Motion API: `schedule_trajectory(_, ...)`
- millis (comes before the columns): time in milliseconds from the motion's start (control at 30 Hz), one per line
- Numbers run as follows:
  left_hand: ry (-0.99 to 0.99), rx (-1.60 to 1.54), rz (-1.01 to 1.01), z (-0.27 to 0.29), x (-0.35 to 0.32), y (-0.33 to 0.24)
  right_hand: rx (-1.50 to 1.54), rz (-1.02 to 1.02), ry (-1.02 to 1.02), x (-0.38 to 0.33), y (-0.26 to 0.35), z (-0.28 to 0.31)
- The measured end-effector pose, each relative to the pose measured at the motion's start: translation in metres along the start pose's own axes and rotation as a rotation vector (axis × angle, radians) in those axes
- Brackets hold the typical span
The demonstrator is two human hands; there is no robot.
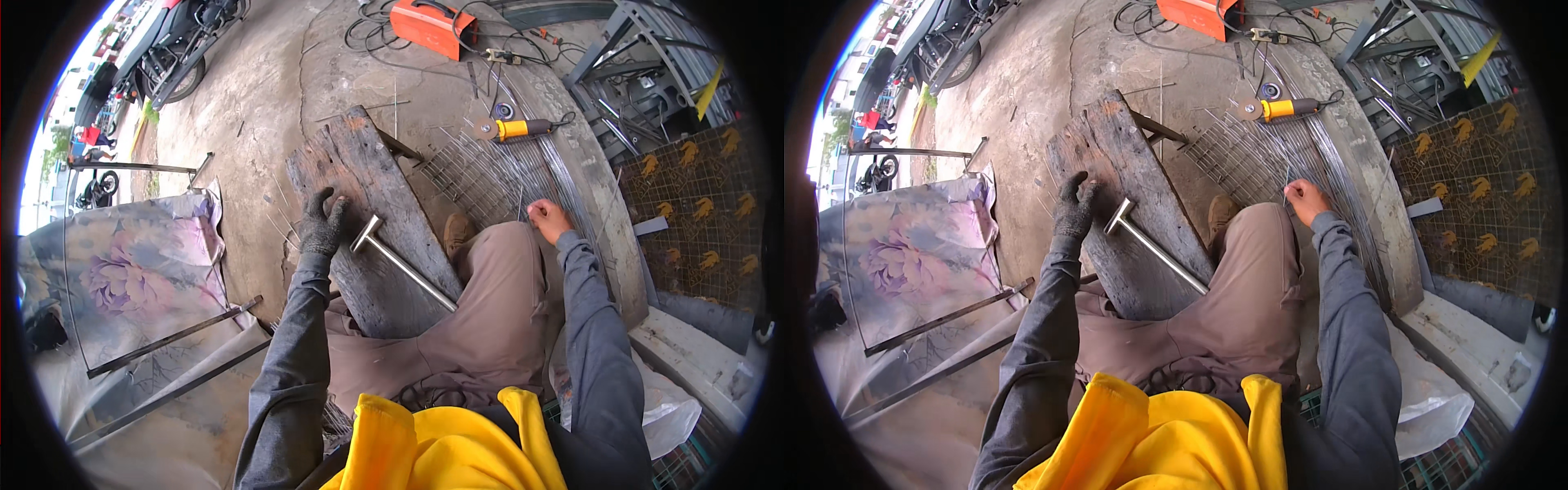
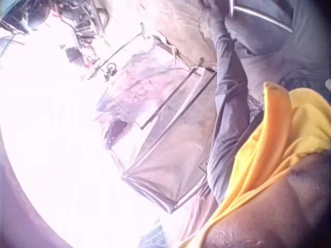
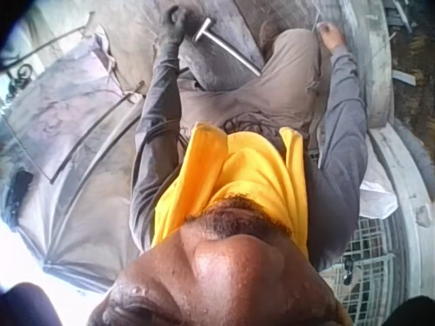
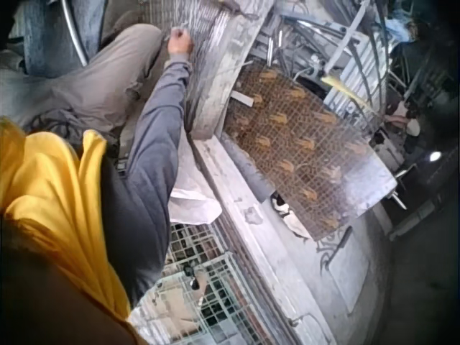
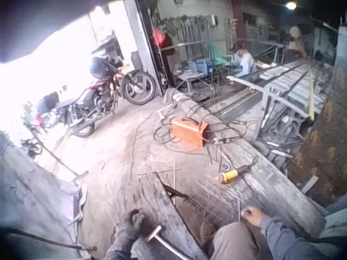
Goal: Straightening or shaping a thin metal rod using a hammer on a wooden block.
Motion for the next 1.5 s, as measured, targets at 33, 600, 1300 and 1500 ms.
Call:
schedule_trajectory(33, -0.007, -0.005, 0.018, -0.007, 0.011, 0.011, -0.015, 0.007, 0.012, 0.019, 0.024, -0.009)
schedule_trajectory(600, -0.190, 0.273, -0.038, -0.016, 0.049, 0.046, -0.537, 0.024, 0.183, 0.393, 0.131, -0.363)
schedule_trajectory(1300, -0.135, 0.205, 0.002, -0.004, 0.048, 0.031, 0.059, 0.365, -0.217, 0.382, 0.333, -0.248)
schedule_trajectory(1500, -0.190, 0.185, 0.014, -0.001, 0.032, 0.037, 0.458, 0.490, -0.075, 0.216, 0.431, -0.118)
Point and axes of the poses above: each hand's wrist, its own x-axis towards the middle knuckle, its own z-axis out of the back of the hand, y = z × x, the point moved 3 cm from there along x, towards the middle knuckle, and after that the axes turned 5 degrees about -y, right-handed, at the moved point
